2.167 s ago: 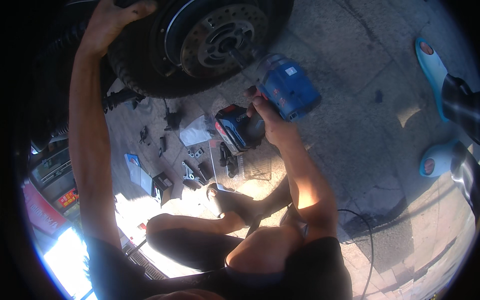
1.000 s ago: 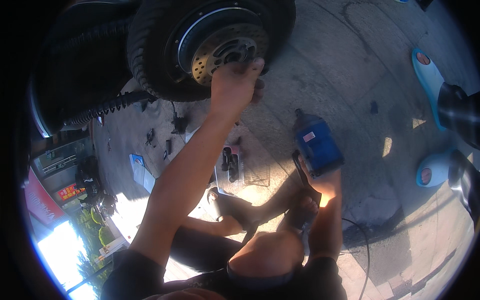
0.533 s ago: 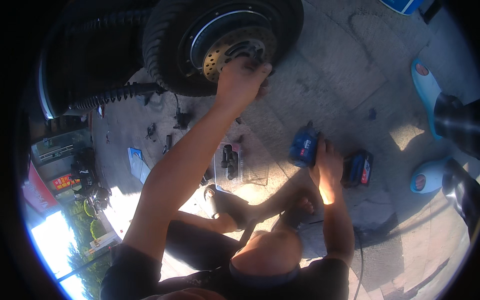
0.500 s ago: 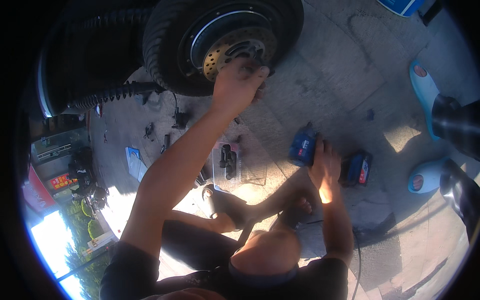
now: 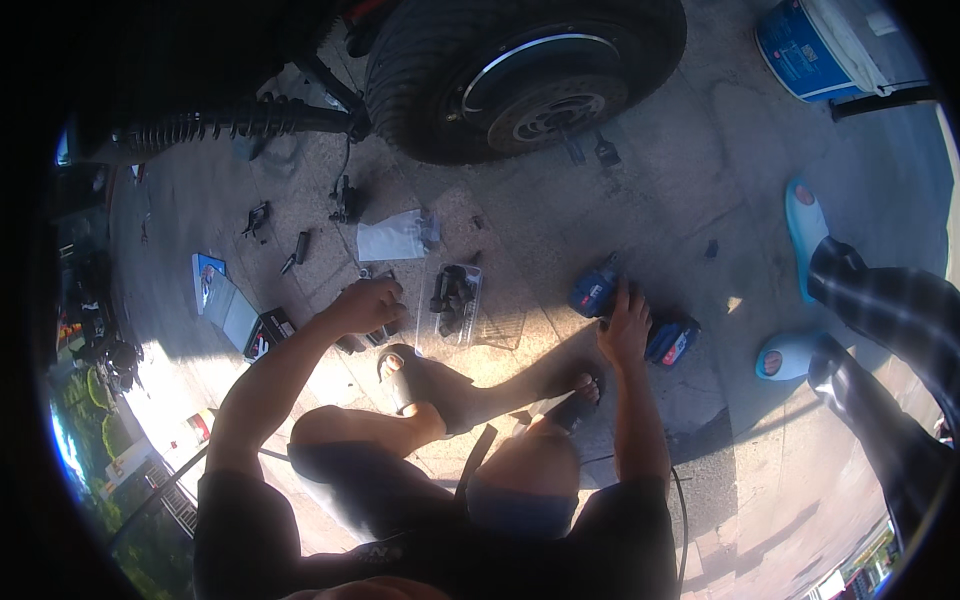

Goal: The person removes a motorcycle wheel, cleans the hub, and reattaches the wheel using a cordless impact wrench. They also retrieve tools and parts from a red tool cart and handle a brake disc and packaging materials.

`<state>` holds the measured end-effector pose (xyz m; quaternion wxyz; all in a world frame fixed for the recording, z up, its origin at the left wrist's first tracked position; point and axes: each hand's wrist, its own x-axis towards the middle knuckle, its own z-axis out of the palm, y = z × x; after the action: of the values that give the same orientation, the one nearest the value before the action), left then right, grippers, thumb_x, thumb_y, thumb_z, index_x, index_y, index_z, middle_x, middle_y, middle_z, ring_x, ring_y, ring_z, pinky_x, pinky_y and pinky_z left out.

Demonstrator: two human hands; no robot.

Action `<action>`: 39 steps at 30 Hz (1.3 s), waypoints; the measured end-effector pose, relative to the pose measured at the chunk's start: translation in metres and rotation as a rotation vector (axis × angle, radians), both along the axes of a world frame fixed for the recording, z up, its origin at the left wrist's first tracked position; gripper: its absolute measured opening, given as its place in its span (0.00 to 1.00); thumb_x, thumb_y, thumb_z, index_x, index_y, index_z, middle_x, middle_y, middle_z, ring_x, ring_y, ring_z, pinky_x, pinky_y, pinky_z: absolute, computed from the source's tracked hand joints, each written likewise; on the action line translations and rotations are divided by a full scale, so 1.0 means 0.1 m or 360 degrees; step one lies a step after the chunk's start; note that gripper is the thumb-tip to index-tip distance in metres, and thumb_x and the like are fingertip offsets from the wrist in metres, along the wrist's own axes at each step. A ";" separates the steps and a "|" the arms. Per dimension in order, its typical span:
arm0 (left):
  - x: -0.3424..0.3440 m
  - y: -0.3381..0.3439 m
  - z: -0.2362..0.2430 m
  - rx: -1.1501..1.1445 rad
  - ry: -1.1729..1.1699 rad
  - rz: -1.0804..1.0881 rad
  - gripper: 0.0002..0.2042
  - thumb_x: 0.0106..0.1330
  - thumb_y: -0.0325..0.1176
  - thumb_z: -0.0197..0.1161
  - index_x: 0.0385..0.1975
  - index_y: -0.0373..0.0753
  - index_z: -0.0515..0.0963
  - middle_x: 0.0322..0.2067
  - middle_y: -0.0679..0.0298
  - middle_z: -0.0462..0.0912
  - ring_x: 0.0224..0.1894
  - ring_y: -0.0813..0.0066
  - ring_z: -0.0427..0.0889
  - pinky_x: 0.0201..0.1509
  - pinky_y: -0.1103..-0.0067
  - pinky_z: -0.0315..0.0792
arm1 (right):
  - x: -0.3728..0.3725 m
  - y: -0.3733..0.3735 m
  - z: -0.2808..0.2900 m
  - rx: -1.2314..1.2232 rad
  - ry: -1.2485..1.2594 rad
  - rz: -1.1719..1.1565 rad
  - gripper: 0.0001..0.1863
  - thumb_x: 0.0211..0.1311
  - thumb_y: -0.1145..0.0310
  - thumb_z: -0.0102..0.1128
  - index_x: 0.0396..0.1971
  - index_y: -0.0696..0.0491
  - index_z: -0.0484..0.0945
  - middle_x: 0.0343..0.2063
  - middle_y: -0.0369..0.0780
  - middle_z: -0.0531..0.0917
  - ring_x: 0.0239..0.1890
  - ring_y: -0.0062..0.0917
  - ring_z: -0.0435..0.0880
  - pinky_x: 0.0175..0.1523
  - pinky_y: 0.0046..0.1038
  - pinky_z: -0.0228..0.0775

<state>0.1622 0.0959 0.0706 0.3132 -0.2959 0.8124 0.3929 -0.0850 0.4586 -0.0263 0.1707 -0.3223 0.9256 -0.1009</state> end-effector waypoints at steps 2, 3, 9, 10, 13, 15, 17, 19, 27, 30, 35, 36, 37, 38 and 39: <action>0.51 -0.12 -0.18 -0.0323 -0.0080 0.0012 0.16 0.57 0.41 0.65 0.38 0.35 0.78 0.27 0.55 0.83 0.29 0.60 0.84 0.35 0.69 0.76 | 0.11 0.02 0.16 0.0056 -0.0031 -0.0061 0.48 0.41 0.68 0.67 0.66 0.48 0.52 0.55 0.55 0.64 0.54 0.53 0.66 0.57 0.50 0.61; 0.80 -0.13 -0.22 -0.0249 -0.0168 0.0377 0.15 0.57 0.40 0.64 0.37 0.36 0.78 0.26 0.56 0.83 0.29 0.62 0.84 0.33 0.69 0.75 | 0.18 0.04 0.24 0.0043 -0.0058 -0.0116 0.48 0.41 0.67 0.66 0.66 0.48 0.53 0.56 0.55 0.63 0.55 0.53 0.65 0.57 0.50 0.60; 2.24 0.56 0.39 0.0044 -0.0294 0.1108 0.14 0.59 0.41 0.63 0.32 0.35 0.79 0.25 0.57 0.82 0.28 0.65 0.82 0.35 0.72 0.75 | 0.88 0.02 0.85 0.0035 -0.0299 -0.0491 0.35 0.46 0.67 0.65 0.57 0.56 0.65 0.52 0.56 0.67 0.55 0.51 0.67 0.58 0.44 0.62; 2.41 0.74 0.61 0.0108 -0.0339 0.1013 0.15 0.58 0.41 0.63 0.35 0.34 0.79 0.28 0.56 0.83 0.31 0.65 0.82 0.36 0.72 0.75 | 1.02 -0.01 0.98 -0.0032 -0.0276 -0.0273 0.31 0.46 0.64 0.63 0.52 0.59 0.68 0.46 0.53 0.73 0.50 0.47 0.71 0.57 0.41 0.63; 2.77 1.23 1.32 0.0443 -0.0214 0.1374 0.09 0.61 0.36 0.59 0.33 0.36 0.78 0.24 0.66 0.78 0.24 0.80 0.77 0.27 0.81 0.71 | 1.55 -0.18 1.40 -0.0155 -0.0592 0.0165 0.27 0.49 0.67 0.64 0.52 0.54 0.69 0.45 0.50 0.76 0.46 0.43 0.75 0.53 0.38 0.68; 2.94 1.42 1.75 0.0544 -0.0252 0.1621 0.10 0.61 0.37 0.58 0.32 0.36 0.78 0.25 0.65 0.78 0.25 0.79 0.78 0.29 0.81 0.72 | 1.88 -0.30 1.71 -0.0114 -0.0830 0.0292 0.28 0.51 0.67 0.64 0.54 0.50 0.68 0.46 0.48 0.77 0.43 0.39 0.78 0.49 0.36 0.71; 3.05 1.59 2.12 0.0557 -0.0338 0.1912 0.10 0.63 0.37 0.56 0.34 0.36 0.77 0.27 0.65 0.79 0.28 0.76 0.79 0.30 0.80 0.73 | 2.10 -0.38 2.05 -0.0071 -0.1020 0.0364 0.28 0.52 0.67 0.65 0.54 0.49 0.68 0.45 0.46 0.78 0.41 0.37 0.78 0.47 0.36 0.72; 3.22 1.80 2.51 0.0585 -0.0357 0.2160 0.11 0.63 0.37 0.56 0.36 0.36 0.76 0.29 0.64 0.80 0.29 0.75 0.80 0.32 0.80 0.74 | 2.28 -0.34 2.46 0.0082 -0.1105 0.0412 0.27 0.51 0.67 0.65 0.54 0.49 0.69 0.44 0.43 0.79 0.39 0.34 0.78 0.44 0.35 0.72; 4.25 2.35 3.84 0.0665 0.0018 0.2630 0.19 0.64 0.43 0.58 0.45 0.33 0.75 0.36 0.59 0.81 0.32 0.72 0.80 0.35 0.78 0.75 | 2.26 0.07 3.94 0.0529 -0.1124 0.0528 0.21 0.51 0.66 0.63 0.47 0.56 0.76 0.45 0.47 0.80 0.46 0.37 0.80 0.51 0.32 0.72; 4.74 2.50 4.21 0.0657 0.0028 0.2945 0.20 0.64 0.43 0.58 0.46 0.32 0.74 0.37 0.56 0.81 0.33 0.70 0.81 0.36 0.76 0.76 | 2.26 0.08 4.28 0.0877 -0.0959 0.0470 0.23 0.50 0.66 0.64 0.48 0.57 0.76 0.45 0.48 0.81 0.50 0.37 0.79 0.54 0.32 0.70; 5.77 2.43 4.37 0.0690 -0.0005 0.3215 0.20 0.63 0.41 0.58 0.49 0.32 0.73 0.39 0.54 0.80 0.34 0.66 0.81 0.36 0.74 0.76 | 2.68 -0.64 4.66 0.1011 -0.0738 0.0365 0.22 0.51 0.61 0.63 0.45 0.56 0.78 0.44 0.48 0.81 0.49 0.37 0.79 0.55 0.32 0.69; 6.03 2.42 4.32 0.0717 0.0011 0.3233 0.21 0.62 0.41 0.58 0.49 0.32 0.73 0.39 0.53 0.80 0.34 0.65 0.81 0.36 0.74 0.76 | 2.84 -0.84 4.74 0.1028 -0.0607 0.0415 0.22 0.51 0.60 0.62 0.46 0.55 0.78 0.44 0.48 0.81 0.49 0.37 0.79 0.55 0.31 0.69; 6.32 2.31 4.29 0.0764 -0.0040 0.3264 0.21 0.62 0.41 0.58 0.48 0.32 0.73 0.39 0.53 0.80 0.34 0.65 0.81 0.36 0.73 0.76 | 3.07 -1.10 4.82 0.0944 -0.0620 0.0283 0.22 0.52 0.59 0.61 0.46 0.55 0.78 0.44 0.47 0.81 0.50 0.38 0.79 0.55 0.31 0.69; 6.62 2.16 4.20 0.0773 -0.0113 0.3297 0.21 0.61 0.41 0.59 0.48 0.32 0.73 0.38 0.53 0.80 0.33 0.64 0.81 0.35 0.72 0.76 | 3.33 -1.43 4.85 0.0865 -0.0543 0.0224 0.22 0.52 0.58 0.60 0.46 0.54 0.78 0.44 0.47 0.81 0.50 0.38 0.79 0.55 0.31 0.69; 6.94 2.05 4.19 0.0798 -0.0171 0.3294 0.20 0.61 0.41 0.59 0.47 0.32 0.73 0.37 0.53 0.80 0.33 0.63 0.81 0.35 0.72 0.77 | 3.60 -1.79 4.88 0.0894 -0.0564 0.0118 0.21 0.53 0.59 0.59 0.46 0.54 0.78 0.43 0.47 0.81 0.49 0.38 0.79 0.54 0.31 0.69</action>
<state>0.8558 0.3009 0.4896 -0.0857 -0.7861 0.0466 0.6104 0.2746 0.2793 0.4618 0.4148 -0.2737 0.8608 0.1098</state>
